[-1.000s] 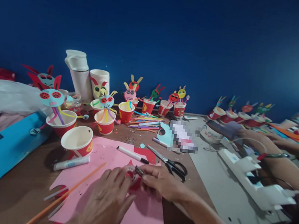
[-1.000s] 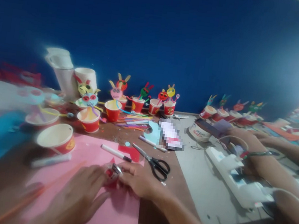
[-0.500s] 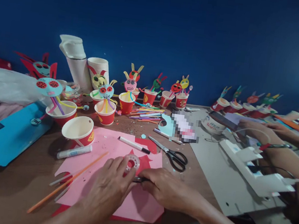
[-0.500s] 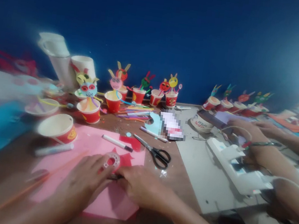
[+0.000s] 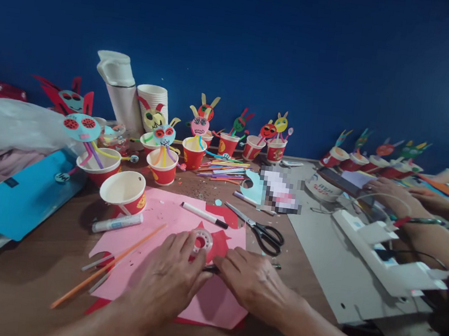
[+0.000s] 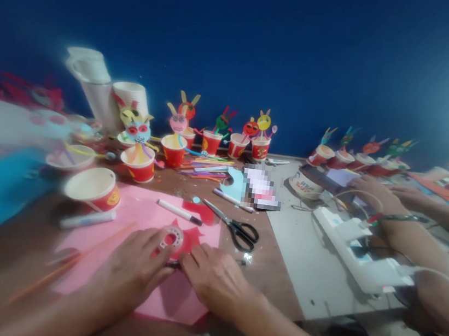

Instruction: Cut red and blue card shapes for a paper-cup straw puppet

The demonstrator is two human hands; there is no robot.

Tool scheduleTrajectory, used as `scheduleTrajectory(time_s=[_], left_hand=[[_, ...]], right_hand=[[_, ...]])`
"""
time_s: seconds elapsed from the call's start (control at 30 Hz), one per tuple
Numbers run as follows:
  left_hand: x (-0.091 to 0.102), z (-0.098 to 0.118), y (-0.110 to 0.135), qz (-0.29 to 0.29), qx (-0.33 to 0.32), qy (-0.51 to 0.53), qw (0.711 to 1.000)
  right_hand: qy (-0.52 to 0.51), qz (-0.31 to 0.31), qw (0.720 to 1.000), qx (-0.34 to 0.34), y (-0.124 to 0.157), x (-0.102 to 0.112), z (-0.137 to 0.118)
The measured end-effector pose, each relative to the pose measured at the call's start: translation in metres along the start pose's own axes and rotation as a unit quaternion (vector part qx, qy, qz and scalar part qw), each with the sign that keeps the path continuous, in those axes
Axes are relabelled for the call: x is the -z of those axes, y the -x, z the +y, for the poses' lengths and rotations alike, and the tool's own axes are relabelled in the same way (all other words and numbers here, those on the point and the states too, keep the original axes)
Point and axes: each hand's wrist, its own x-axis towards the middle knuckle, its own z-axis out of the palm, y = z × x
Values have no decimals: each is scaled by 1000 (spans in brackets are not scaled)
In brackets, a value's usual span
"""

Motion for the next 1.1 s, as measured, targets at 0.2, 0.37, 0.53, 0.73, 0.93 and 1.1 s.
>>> scheduleTrajectory(time_s=[0.2, 0.37, 0.53, 0.73, 0.93, 1.1], left_hand=[[3, 2, 3, 7, -3, 17, 1000], [5, 2, 2, 7, -5, 18, 1000], [5, 2, 2, 10, -6, 9, 1000], [4, 2, 4, 8, -3, 4, 1000], [4, 3, 3, 15, -1, -3, 1000], [5, 1, 3, 6, -3, 9, 1000]], right_hand=[[-9, -43, 999, -28, 6, 4, 3], [-46, -17, 997, -65, 11, 2, 0], [-79, 17, 990, -113, 15, 2, 3], [-14, 46, 962, -268, 0, 19, 43], [47, -40, 936, -347, -43, 19, 77], [23, -49, 938, -342, -42, 25, 94]])
